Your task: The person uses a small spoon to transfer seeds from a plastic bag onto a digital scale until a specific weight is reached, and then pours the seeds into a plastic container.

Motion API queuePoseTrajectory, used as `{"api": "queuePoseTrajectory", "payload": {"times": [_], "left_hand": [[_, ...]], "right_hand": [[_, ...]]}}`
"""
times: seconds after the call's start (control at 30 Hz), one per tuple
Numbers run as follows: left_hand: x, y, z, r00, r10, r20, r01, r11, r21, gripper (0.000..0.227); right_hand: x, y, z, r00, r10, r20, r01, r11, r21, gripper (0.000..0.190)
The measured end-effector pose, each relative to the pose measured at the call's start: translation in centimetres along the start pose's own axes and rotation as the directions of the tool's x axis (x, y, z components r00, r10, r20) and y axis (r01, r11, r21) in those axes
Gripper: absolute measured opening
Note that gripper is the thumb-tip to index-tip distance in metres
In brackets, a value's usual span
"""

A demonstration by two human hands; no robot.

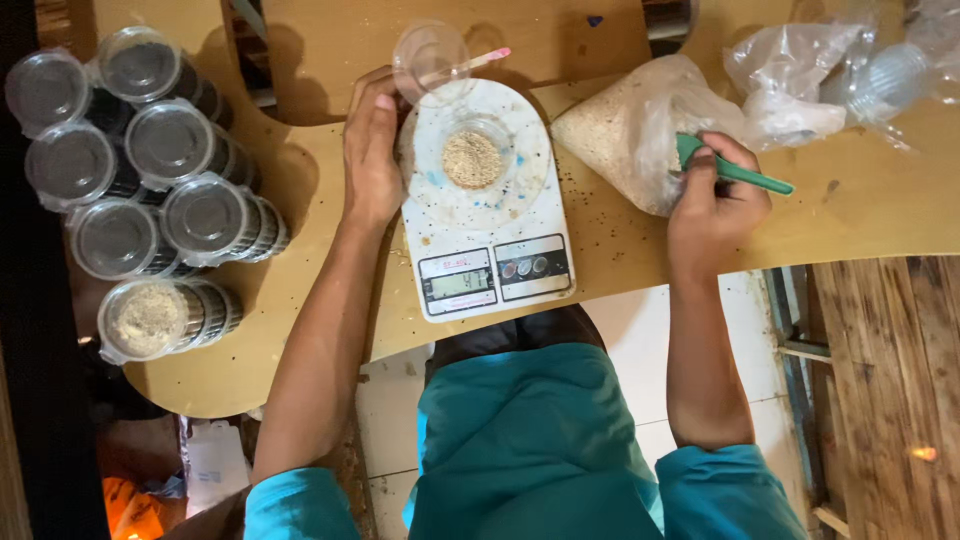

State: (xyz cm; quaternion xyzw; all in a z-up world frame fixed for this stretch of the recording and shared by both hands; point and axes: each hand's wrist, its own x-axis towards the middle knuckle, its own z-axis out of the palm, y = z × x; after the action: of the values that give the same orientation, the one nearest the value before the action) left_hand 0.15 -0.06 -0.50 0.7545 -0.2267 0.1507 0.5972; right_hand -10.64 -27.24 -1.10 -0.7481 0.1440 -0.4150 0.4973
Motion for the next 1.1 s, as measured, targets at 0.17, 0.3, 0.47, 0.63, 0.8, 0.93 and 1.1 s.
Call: {"api": "queuePoseTrajectory", "payload": {"times": [0.17, 0.3, 0.47, 0.63, 0.8, 0.93, 1.1], "left_hand": [[0.0, -0.2, 0.0, 0.999, 0.03, 0.018, -0.03, 0.999, -0.015, 0.05], [0.0, 0.1, 0.1, 0.999, 0.041, 0.007, -0.041, 0.999, -0.021, 0.049], [-0.1, -0.5, 0.1, 1.0, 0.008, -0.015, -0.008, 0.999, -0.034, 0.052], [-0.1, -0.2, -0.1, 0.998, 0.057, -0.01, -0.057, 0.998, -0.005, 0.046], [-0.1, 0.2, -0.2, 1.0, 0.015, 0.0, -0.015, 1.0, -0.001, 0.051], [-0.1, -0.3, -0.1, 1.0, 0.02, 0.002, -0.02, 0.999, -0.025, 0.052], [-0.1, 0.0, -0.2, 1.0, 0.013, 0.001, -0.013, 0.999, -0.031, 0.048]], "right_hand": [[0.4, 0.5, -0.2, 0.997, 0.069, -0.029, -0.068, 0.996, 0.055, 0.015], [0.9, 1.0, -0.6, 0.978, 0.194, -0.077, -0.181, 0.971, 0.156, 0.018], [1.3, -0.9, -1.3, 0.957, 0.273, -0.101, -0.237, 0.932, 0.275, 0.021], [1.3, -5.2, -0.8, 0.933, 0.361, -0.007, -0.325, 0.848, 0.418, 0.014], [0.5, -8.0, 0.9, 0.943, 0.309, 0.124, -0.331, 0.836, 0.437, 0.019], [-0.3, -8.3, 2.7, 0.949, 0.184, 0.255, -0.28, 0.864, 0.418, 0.009], [-1.4, -8.6, 5.8, 0.92, 0.182, 0.347, -0.267, 0.939, 0.216, 0.015]]}}
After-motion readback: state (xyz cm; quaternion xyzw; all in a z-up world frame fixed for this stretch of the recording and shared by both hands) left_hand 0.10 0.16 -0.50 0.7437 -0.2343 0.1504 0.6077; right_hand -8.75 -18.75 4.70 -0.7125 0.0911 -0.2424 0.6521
